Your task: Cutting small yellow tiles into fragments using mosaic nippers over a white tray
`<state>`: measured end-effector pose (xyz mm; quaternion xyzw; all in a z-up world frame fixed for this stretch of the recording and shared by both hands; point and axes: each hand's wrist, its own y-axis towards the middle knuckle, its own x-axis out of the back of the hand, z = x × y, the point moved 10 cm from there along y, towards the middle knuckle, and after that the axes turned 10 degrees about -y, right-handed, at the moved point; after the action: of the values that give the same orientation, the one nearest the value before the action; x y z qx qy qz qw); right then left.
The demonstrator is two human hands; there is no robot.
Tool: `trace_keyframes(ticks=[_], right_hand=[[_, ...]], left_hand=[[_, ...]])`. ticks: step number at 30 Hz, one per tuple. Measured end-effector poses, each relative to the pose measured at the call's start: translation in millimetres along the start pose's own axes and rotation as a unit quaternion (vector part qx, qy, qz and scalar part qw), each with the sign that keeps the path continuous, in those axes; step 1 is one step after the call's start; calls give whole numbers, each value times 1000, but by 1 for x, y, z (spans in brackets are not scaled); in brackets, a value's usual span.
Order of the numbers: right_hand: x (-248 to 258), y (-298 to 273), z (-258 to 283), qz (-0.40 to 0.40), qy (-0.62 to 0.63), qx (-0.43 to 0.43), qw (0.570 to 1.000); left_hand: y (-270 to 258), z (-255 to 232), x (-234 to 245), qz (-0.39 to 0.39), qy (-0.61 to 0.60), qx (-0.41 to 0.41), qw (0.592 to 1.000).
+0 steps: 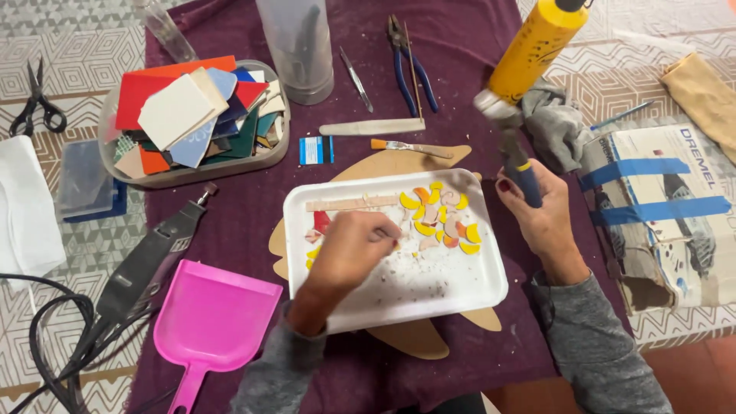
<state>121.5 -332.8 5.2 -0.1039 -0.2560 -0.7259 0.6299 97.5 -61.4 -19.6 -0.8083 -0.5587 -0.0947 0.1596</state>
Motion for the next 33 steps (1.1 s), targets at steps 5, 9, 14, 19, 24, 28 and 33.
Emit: trace_keyframes(ticks=[5,9,14,19,24,28,33], right_hand=[[-1,0,20,-16,73,27,997],[4,0,13,-38,96,45,994],[0,-1,15,-32,118,50,991],[-1,-7,16,-24,126,33,991],[-5,-12,13,-2,60,18,998],[-5,-12,13,-3,-35,30,999],[-13,-14,15,22,-36,15,999]], left_hand=[[26,2,-42,50,185,11,981],[40,5,-51,37,250,-39,967],[12,-19,8,-77,182,-75,977],[-37,-27,107,-214,217,-67,950],[-66,-8,130,-243,268,-93,928],[-65,2,99,-150,226,-118,955],[-72,15,93,-137,314,-92,935]])
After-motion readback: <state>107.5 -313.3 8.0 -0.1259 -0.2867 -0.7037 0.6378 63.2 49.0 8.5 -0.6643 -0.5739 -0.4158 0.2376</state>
